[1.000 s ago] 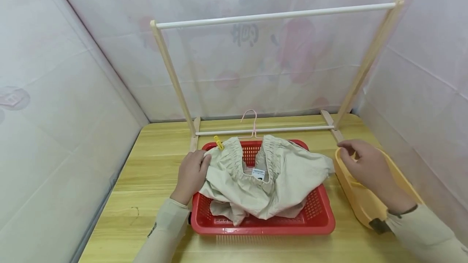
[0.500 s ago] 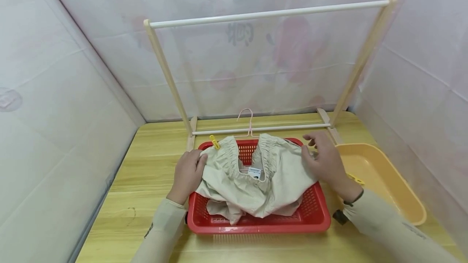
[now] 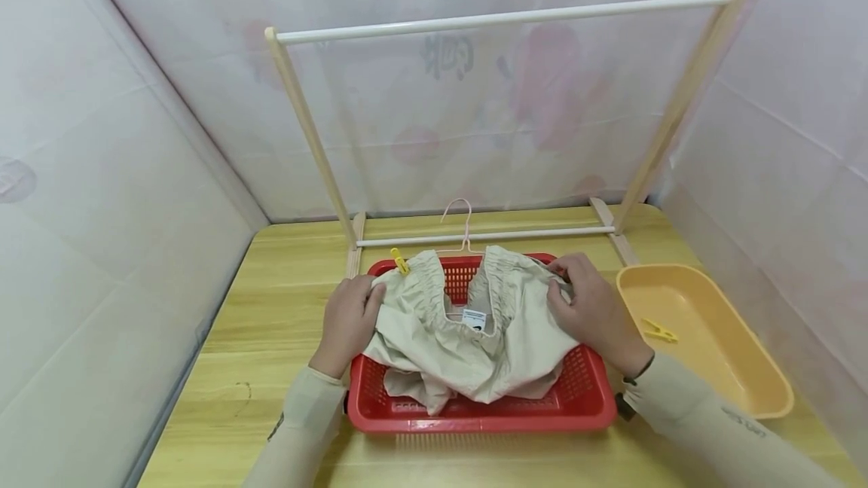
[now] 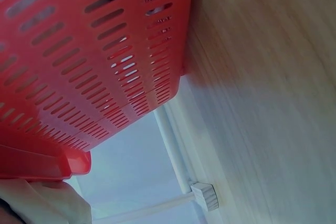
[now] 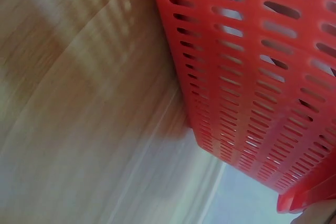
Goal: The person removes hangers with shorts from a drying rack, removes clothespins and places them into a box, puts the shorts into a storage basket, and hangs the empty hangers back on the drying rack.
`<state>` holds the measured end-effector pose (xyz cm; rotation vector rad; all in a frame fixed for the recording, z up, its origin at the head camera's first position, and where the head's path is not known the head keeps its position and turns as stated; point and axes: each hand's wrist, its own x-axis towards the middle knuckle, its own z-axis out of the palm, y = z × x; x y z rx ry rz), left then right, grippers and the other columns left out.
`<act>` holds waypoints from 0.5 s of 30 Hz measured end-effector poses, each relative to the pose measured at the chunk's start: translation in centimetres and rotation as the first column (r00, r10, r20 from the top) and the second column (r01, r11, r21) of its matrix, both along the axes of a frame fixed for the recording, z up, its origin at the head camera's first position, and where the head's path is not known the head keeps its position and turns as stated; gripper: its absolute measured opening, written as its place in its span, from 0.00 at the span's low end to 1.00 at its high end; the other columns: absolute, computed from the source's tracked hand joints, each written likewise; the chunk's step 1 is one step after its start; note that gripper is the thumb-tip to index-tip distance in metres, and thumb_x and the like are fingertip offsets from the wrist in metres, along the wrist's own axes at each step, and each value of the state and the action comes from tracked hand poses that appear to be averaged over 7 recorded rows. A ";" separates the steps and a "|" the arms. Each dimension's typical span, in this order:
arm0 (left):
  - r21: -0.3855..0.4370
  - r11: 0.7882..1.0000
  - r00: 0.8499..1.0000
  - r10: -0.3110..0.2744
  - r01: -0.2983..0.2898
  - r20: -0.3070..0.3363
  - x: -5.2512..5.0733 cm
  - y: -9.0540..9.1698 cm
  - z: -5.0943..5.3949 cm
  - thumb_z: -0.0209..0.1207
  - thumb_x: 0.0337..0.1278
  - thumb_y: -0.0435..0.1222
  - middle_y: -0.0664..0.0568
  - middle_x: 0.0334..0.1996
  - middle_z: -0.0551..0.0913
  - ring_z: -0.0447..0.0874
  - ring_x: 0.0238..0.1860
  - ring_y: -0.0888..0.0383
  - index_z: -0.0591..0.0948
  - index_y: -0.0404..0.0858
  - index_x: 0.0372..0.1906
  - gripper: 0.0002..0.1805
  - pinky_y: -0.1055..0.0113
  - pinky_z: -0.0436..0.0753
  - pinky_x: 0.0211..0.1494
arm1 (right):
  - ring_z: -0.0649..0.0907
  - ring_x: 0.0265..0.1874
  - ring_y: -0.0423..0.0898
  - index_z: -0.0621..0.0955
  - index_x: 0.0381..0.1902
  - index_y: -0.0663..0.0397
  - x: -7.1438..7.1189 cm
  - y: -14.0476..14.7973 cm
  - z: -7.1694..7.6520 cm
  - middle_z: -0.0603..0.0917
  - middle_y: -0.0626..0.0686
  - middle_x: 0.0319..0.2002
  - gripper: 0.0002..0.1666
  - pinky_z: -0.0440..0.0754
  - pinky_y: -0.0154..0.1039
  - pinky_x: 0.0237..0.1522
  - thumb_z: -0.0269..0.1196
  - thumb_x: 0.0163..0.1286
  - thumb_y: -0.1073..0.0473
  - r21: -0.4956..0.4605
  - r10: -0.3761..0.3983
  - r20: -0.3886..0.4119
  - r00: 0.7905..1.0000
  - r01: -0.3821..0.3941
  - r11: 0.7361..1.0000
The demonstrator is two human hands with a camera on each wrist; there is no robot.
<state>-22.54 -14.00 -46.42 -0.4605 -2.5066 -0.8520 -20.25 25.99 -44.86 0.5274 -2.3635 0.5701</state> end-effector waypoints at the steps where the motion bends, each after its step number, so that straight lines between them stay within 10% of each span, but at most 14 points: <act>1: 0.001 1.000 1.000 -0.002 0.002 0.000 0.0 0.0 0.1 0.54 0.78 0.41 0.47 0.38 0.86 0.79 0.38 0.46 0.82 0.39 0.40 0.12 0.50 0.77 0.44 | 0.76 0.35 0.43 0.78 0.49 0.57 0.0 0.0 0.1 0.79 0.53 0.44 0.14 0.80 0.44 0.35 0.62 0.67 0.61 -0.005 -0.002 -0.001 1.000 0.002 1.000; 15: -0.007 1.000 1.000 -0.005 0.005 -0.007 -0.2 -0.1 0.0 0.54 0.78 0.41 0.48 0.37 0.86 0.79 0.38 0.47 0.82 0.39 0.38 0.12 0.51 0.77 0.44 | 0.75 0.32 0.41 0.79 0.46 0.58 -0.3 -0.1 -0.2 0.79 0.52 0.41 0.12 0.76 0.38 0.30 0.63 0.64 0.64 -0.031 -0.006 -0.037 0.999 0.005 1.000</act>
